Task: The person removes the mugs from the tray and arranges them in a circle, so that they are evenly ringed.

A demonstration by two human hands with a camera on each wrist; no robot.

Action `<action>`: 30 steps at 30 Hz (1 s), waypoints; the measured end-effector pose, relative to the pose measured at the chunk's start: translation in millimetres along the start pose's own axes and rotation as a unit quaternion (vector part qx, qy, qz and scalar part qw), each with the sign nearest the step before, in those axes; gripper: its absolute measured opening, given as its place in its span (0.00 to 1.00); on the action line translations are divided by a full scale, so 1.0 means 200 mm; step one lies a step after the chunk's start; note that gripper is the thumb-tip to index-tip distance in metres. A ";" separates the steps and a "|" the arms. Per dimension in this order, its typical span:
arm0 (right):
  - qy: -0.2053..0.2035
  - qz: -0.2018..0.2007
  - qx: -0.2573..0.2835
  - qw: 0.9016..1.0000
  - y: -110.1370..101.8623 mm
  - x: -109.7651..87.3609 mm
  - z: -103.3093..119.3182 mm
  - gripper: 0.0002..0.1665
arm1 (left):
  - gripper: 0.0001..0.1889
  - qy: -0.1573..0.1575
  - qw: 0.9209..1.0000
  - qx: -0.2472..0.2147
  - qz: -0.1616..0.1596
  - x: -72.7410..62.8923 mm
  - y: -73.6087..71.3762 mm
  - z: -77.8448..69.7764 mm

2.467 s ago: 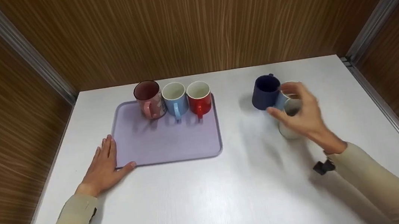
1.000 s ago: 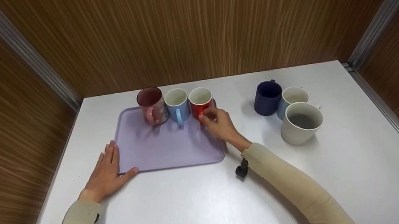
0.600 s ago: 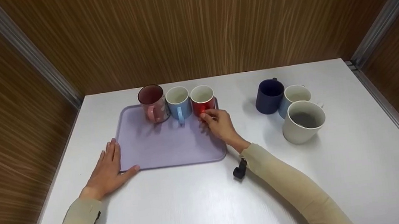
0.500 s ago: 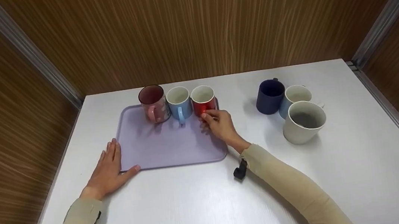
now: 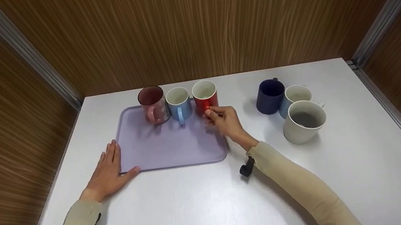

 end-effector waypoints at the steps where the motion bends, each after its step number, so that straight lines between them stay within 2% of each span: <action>1: -0.002 0.002 0.000 1.000 -0.01 0.00 0.01 0.17 | 0.63 0.000 1.000 0.001 0.000 0.00 0.00 0.00; 14: -0.019 0.008 0.010 1.000 -0.16 -0.05 0.01 0.18 | 0.64 -0.005 1.000 -0.001 0.003 0.01 -0.02 0.00; 30: -0.033 0.051 -0.014 0.998 -0.33 -0.15 -0.13 0.18 | 0.64 0.000 1.000 -0.004 0.003 -0.01 -0.01 0.00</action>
Point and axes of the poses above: each hand's wrist, its own x-axis towards the middle knuckle, its own y-axis out of the palm, z = x × y, the point moved 3 cm from there along x, towards the middle knuckle, and after that the axes turned 14 degrees about -x, right-handed, at the moved point
